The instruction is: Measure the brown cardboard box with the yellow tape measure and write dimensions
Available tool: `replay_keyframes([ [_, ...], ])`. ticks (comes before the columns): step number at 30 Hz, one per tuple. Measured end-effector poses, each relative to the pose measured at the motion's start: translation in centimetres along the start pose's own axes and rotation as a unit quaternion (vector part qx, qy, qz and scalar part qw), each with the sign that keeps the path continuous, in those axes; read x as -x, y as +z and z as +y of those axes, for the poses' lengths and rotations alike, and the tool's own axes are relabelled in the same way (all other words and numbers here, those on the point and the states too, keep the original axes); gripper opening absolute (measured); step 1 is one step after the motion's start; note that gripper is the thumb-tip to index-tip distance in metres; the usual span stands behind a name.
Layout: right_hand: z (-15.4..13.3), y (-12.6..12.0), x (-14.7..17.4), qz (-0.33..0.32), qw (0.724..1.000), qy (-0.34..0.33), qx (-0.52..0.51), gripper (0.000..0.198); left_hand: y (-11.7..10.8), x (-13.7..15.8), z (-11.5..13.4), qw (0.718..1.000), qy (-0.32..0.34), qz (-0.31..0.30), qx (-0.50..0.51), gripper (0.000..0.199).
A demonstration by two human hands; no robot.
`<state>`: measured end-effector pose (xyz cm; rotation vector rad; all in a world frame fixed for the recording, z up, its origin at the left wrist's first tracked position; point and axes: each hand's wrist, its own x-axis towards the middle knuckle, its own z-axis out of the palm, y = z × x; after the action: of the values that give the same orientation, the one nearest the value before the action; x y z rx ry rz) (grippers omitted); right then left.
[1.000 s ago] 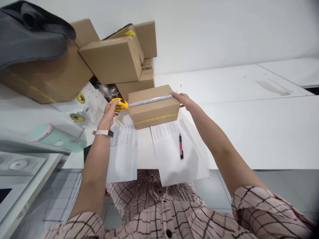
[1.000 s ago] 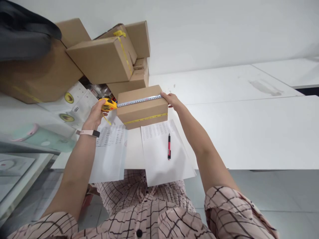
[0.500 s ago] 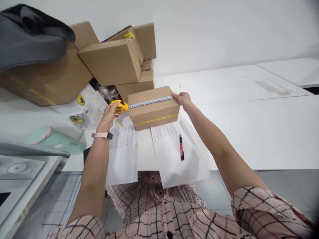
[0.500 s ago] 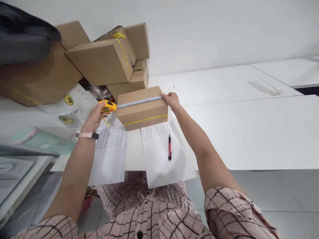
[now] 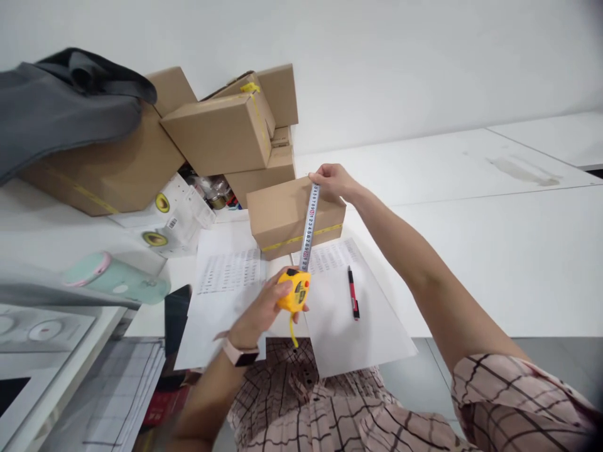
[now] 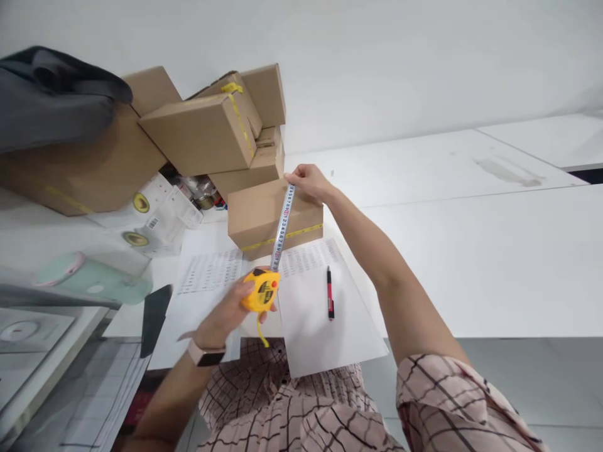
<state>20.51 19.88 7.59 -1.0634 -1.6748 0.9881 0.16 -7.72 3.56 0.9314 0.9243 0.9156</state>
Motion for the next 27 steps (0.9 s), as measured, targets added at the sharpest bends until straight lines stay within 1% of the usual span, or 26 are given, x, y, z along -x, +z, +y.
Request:
replay_keyframes([
  [1,0.3,0.9,-0.4,-0.012,1.0,0.001,0.009,0.032,1.1,-0.5,-0.8,0.999,0.012,0.018,0.04,0.051],
  [3,1.1,2.7,-1.4,-0.014,1.0,0.0,0.027,0.03,2.9,-1.7,-1.3,0.993,0.029,0.063,0.093,0.052],
  [5,1.9,3.9,-2.4,0.001,0.998,-0.005,0.056,0.027,4.1,-3.1,-1.0,0.988,0.041,0.099,0.111,0.051],
  [7,2.4,4.8,-3.5,0.018,0.996,-0.01,0.089,0.025,4.8,-4.5,-0.4,0.985,0.058,0.119,0.112,0.049],
  [9,2.6,5.2,-4.3,0.025,0.992,-0.017,0.125,0.027,5.3,-5.8,0.1,0.982,0.072,0.134,0.114,0.05],
  [11,2.5,5.4,-4.7,0.021,0.982,-0.034,0.183,0.034,5.7,-7.2,0.3,0.978,0.076,0.146,0.125,0.052],
  [14,2.1,5.5,-4.5,-0.005,0.958,-0.049,0.282,0.041,6.3,-8.9,0.7,0.972,0.077,0.166,0.149,0.053],
  [16,1.7,5.5,-4.2,-0.034,0.946,-0.046,0.32,0.044,6.7,-9.7,1.2,0.968,0.08,0.179,0.159,0.053],
  [19,1.3,5.6,-3.8,-0.068,0.93,-0.044,0.359,0.049,7.0,-10.3,2.1,0.964,0.073,0.193,0.169,0.053],
  [21,1.1,5.7,-3.7,-0.077,0.921,-0.044,0.379,0.051,7.2,-10.3,2.5,0.963,0.064,0.195,0.173,0.054],
  [24,0.9,5.7,-3.6,-0.078,0.917,-0.04,0.388,0.051,7.4,-9.8,2.4,0.963,0.056,0.188,0.186,0.056],
  [27,0.9,5.7,-3.6,-0.076,0.918,-0.04,0.386,0.051,7.8,-9.2,1.7,0.964,0.057,0.179,0.187,0.057],
])
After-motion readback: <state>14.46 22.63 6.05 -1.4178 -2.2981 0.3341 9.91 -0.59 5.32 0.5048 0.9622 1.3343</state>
